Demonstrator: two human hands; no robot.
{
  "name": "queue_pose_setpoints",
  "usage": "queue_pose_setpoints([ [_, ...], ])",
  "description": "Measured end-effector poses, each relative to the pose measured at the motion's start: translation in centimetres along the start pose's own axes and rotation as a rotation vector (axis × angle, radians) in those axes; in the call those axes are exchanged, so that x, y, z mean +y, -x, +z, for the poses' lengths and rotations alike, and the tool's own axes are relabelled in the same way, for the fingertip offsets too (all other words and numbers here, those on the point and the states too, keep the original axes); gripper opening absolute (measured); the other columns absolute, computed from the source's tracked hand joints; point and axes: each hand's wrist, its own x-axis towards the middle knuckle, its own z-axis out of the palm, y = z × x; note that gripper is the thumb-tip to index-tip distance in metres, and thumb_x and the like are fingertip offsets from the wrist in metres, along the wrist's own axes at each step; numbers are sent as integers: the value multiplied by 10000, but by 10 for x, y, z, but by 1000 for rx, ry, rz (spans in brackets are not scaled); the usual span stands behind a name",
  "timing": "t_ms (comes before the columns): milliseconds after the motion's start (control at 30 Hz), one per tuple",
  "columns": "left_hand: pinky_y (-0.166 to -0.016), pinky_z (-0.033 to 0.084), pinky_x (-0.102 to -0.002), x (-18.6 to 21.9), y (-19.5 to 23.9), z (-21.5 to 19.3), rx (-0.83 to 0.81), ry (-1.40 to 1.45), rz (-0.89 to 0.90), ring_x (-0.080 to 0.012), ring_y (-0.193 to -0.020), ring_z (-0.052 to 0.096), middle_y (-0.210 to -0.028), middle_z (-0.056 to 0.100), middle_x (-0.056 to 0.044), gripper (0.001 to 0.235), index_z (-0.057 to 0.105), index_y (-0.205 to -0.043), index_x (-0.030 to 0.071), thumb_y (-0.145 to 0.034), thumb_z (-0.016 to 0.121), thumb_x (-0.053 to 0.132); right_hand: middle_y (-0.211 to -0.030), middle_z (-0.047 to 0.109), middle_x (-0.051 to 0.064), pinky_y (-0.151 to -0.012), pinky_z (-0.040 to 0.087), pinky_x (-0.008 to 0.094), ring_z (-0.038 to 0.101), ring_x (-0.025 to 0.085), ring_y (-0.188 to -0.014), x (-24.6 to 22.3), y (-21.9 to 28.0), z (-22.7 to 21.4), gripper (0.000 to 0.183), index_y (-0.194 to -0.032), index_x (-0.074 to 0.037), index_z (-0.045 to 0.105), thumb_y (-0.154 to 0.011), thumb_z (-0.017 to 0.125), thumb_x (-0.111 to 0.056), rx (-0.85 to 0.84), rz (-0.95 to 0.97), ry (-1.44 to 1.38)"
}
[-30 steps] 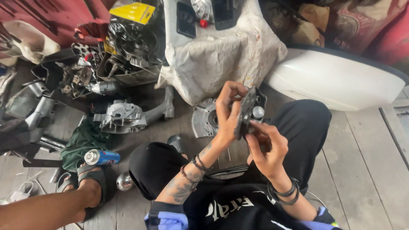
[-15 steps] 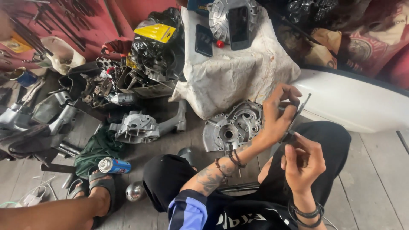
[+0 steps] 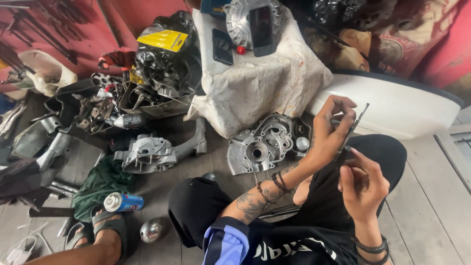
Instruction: Cleaning and inspecting a motorcycle engine component using a small hand tool.
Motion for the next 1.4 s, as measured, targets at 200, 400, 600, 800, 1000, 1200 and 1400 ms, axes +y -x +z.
queue_pose_setpoints([
  [200, -804, 522, -392, -50, -2, 4, -66, 89, 14, -196, -941, 560, -925, 578, -91, 194, 606, -1167, 54, -1051, 539, 194, -844, 696, 174, -517, 538, 322, 626, 199, -461, 7, 0, -10, 272, -1256, 122, 670, -1028, 641, -24, 128, -117, 35],
  [400, -729, 504, -334, -37, 0, 6, -146, 160, -105, -159, -852, 537, -890, 555, -41, 185, 581, -1152, 88, -1028, 520, 210, -842, 717, 106, -423, 501, 261, 682, 195, -473, -11, 6, -11, 285, -1226, 54, 707, -965, 685, -58, 164, -41, 103],
  [600, -669, 479, -272, -23, 4, 4, -199, 145, -109, -107, -785, 540, -847, 535, -5, 165, 573, -1120, 93, -993, 560, 197, -808, 713, 118, -369, 477, 237, 642, 151, -397, -19, 6, -9, 305, -1247, 68, 666, -962, 657, -40, 169, -22, 33],
  [800, -654, 474, -260, -20, 3, 0, -187, 106, -36, -56, -738, 510, -825, 548, 6, 120, 551, -1124, 129, -1015, 510, 158, -771, 699, 132, -344, 467, 229, 613, 132, -348, -25, 12, 5, 334, -1272, 95, 635, -944, 617, 36, 179, -33, -24],
  [1000, -677, 476, -261, -11, 7, 1, -186, 53, 17, -78, -777, 547, -868, 550, -14, 152, 553, -1130, 105, -981, 532, 131, -777, 684, 129, -347, 491, 230, 611, 119, -357, -33, 0, 2, 363, -1344, 112, 567, -993, 543, 21, 179, -43, -86],
  [1200, -710, 484, -264, -8, 4, -3, -139, 106, 49, -99, -796, 558, -883, 557, -38, 162, 546, -1138, 69, -978, 551, 98, -772, 697, 139, -333, 491, 237, 619, 123, -342, -42, 7, 9, 367, -1318, 125, 575, -970, 588, 10, 141, -36, -106],
  [1400, -660, 465, -256, -11, 7, 0, -136, 137, 9, -86, -745, 560, -890, 550, -40, 155, 553, -1131, 71, -979, 528, 66, -776, 698, 153, -342, 521, 254, 642, 149, -357, -34, 1, 5, 389, -1361, 130, 537, -983, 543, 36, 141, -21, -146],
])
